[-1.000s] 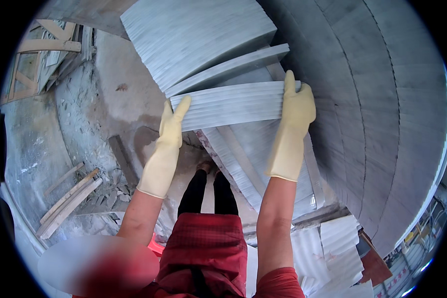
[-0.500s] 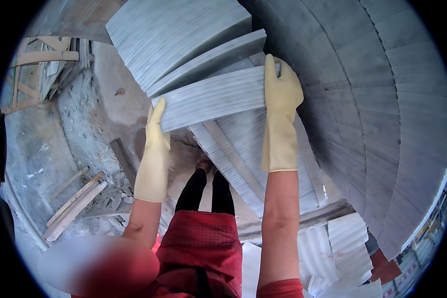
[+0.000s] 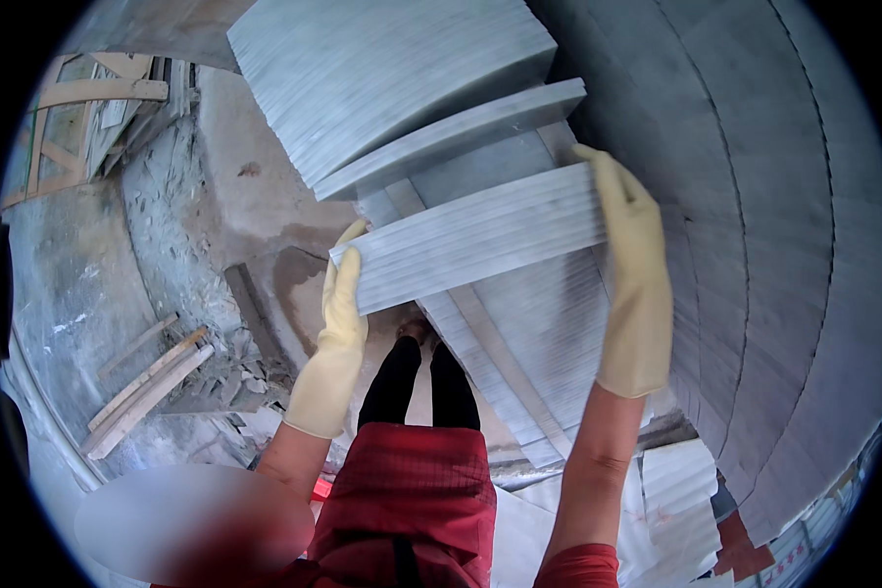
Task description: The person repeatedly picks up stacks of white rectangular tiles and places them onto a metal mesh conveyor belt. They handle the tiles one at a time or in small groups, arranging them in rows on the belt. The person wears gloves and a red shirt while working in a factory setting.
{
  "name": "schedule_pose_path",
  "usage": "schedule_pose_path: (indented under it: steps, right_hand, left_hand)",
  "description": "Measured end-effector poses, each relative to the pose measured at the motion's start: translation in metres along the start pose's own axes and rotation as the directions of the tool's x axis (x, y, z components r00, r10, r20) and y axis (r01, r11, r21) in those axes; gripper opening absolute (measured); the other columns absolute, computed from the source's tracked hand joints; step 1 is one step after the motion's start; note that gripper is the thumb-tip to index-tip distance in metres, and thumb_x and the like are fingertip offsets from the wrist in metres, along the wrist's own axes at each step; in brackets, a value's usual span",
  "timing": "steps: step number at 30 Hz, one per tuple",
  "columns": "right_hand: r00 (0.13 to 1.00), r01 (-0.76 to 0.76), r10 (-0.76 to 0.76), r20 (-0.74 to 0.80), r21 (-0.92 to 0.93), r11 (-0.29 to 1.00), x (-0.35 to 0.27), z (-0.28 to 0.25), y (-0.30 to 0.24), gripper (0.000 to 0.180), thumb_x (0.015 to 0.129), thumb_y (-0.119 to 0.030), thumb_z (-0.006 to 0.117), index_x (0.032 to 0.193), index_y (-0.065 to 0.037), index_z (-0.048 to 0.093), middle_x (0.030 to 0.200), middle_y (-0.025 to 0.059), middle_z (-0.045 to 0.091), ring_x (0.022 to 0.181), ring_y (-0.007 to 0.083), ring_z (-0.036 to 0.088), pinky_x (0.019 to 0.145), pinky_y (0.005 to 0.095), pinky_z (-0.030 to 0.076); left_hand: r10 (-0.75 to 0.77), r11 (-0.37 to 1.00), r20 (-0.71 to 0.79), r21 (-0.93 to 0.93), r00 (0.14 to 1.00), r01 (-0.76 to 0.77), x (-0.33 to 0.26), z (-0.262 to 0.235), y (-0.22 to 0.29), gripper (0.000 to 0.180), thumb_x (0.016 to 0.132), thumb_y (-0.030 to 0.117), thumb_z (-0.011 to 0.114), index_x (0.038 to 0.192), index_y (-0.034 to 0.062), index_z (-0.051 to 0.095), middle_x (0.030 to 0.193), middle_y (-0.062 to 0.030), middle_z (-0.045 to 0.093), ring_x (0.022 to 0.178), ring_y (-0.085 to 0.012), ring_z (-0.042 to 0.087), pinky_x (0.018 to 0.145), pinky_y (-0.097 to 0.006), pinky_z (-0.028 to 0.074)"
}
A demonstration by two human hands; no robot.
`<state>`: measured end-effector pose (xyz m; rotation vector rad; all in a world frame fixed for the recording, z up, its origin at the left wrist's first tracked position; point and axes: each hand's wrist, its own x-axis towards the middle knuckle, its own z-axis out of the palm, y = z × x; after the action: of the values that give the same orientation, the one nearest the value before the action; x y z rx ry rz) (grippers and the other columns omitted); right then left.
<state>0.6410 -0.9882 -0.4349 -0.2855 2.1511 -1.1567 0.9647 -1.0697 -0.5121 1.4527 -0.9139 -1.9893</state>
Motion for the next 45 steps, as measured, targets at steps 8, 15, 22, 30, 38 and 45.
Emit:
schedule_pose_path:
  steps: [8, 15, 22, 30, 38, 45]
  right_hand:
    - [0.938, 0.080, -0.221, 0.266, 0.454, 0.887, 0.029, 0.015, 0.046, 0.061, 0.114, -0.044, 0.040, 0.119, 0.005, 0.075, 0.121, 0.0213, 0.075, 0.118, 0.0269, 0.069, 0.106, 0.0355, 0.051]
    - [0.932, -0.096, -0.060, 0.357, 0.403, 0.910, 0.055, 0.002, 0.057, 0.051, 0.113, -0.036, 0.047, 0.107, 0.005, 0.076, 0.106, 0.0180, 0.077, 0.093, 0.0266, 0.075, 0.087, 0.0342, 0.057]
    - [0.984, -0.175, 0.168, 0.051, 0.238, 0.955, -0.061, -0.004, 0.089, 0.046, 0.109, -0.036, 0.056, 0.126, 0.004, 0.070, 0.117, 0.0162, 0.075, 0.107, 0.0240, 0.070, 0.095, 0.0340, 0.053]
    - [0.596, -0.787, 0.789, 0.148, 0.302, 0.537, -0.275, -0.002, 0.122, 0.074, 0.097, -0.059, 0.064, 0.132, 0.007, 0.064, 0.113, 0.0193, 0.075, 0.094, 0.0328, 0.074, 0.081, 0.0492, 0.059]
    - [0.611, -0.765, 0.784, 0.108, 0.335, 0.550, -0.425, -0.011, 0.044, 0.068, 0.105, -0.056, 0.053, 0.131, 0.005, 0.069, 0.120, 0.0168, 0.075, 0.111, 0.0265, 0.071, 0.098, 0.0391, 0.053]
    - [0.808, -0.546, 0.544, 0.227, 0.635, 0.546, -0.526, -0.089, -0.066, 0.071, 0.109, -0.060, 0.045, 0.148, -0.003, 0.060, 0.146, 0.0106, 0.063, 0.135, 0.0216, 0.058, 0.118, 0.0374, 0.037]
  left_hand:
    - [-0.025, 0.999, 0.037, -0.036, 0.999, 0.026, 0.004, -0.003, -0.003, 0.080, 0.095, 0.050, 0.071, 0.158, 0.0075, 0.046, 0.156, -0.0167, 0.047, 0.145, -0.0282, 0.042, 0.122, -0.045, 0.029]
    - [0.004, 0.977, 0.053, -0.214, 0.999, 0.007, -0.001, 0.006, 0.000, 0.077, 0.095, 0.045, 0.072, 0.155, 0.0049, 0.047, 0.154, -0.0142, 0.050, 0.145, -0.0272, 0.043, 0.121, -0.045, 0.031]
    - [-0.441, 0.865, -0.021, -0.277, 0.897, 0.419, -0.033, -0.041, 0.031, 0.062, 0.091, 0.035, 0.079, 0.142, 0.0041, 0.061, 0.139, -0.0134, 0.066, 0.130, -0.0296, 0.060, 0.112, -0.045, 0.044]
    - [-0.795, 0.600, -0.238, -0.179, 0.558, 0.779, -0.179, -0.131, 0.091, 0.052, 0.091, 0.039, 0.081, 0.129, 0.0060, 0.070, 0.129, -0.0130, 0.072, 0.123, -0.0317, 0.065, 0.107, -0.048, 0.048]
    - [-0.828, 0.553, -0.097, 0.027, 0.553, 0.833, -0.239, -0.166, 0.181, 0.051, 0.098, 0.040, 0.073, 0.135, 0.0060, 0.065, 0.136, -0.0137, 0.069, 0.126, -0.0340, 0.063, 0.109, -0.051, 0.048]
    - [-0.872, 0.489, 0.121, 0.209, 0.474, 0.847, -0.276, -0.149, 0.215, 0.056, 0.098, 0.050, 0.067, 0.137, 0.0081, 0.066, 0.140, -0.0139, 0.068, 0.129, -0.0390, 0.061, 0.110, -0.058, 0.046]
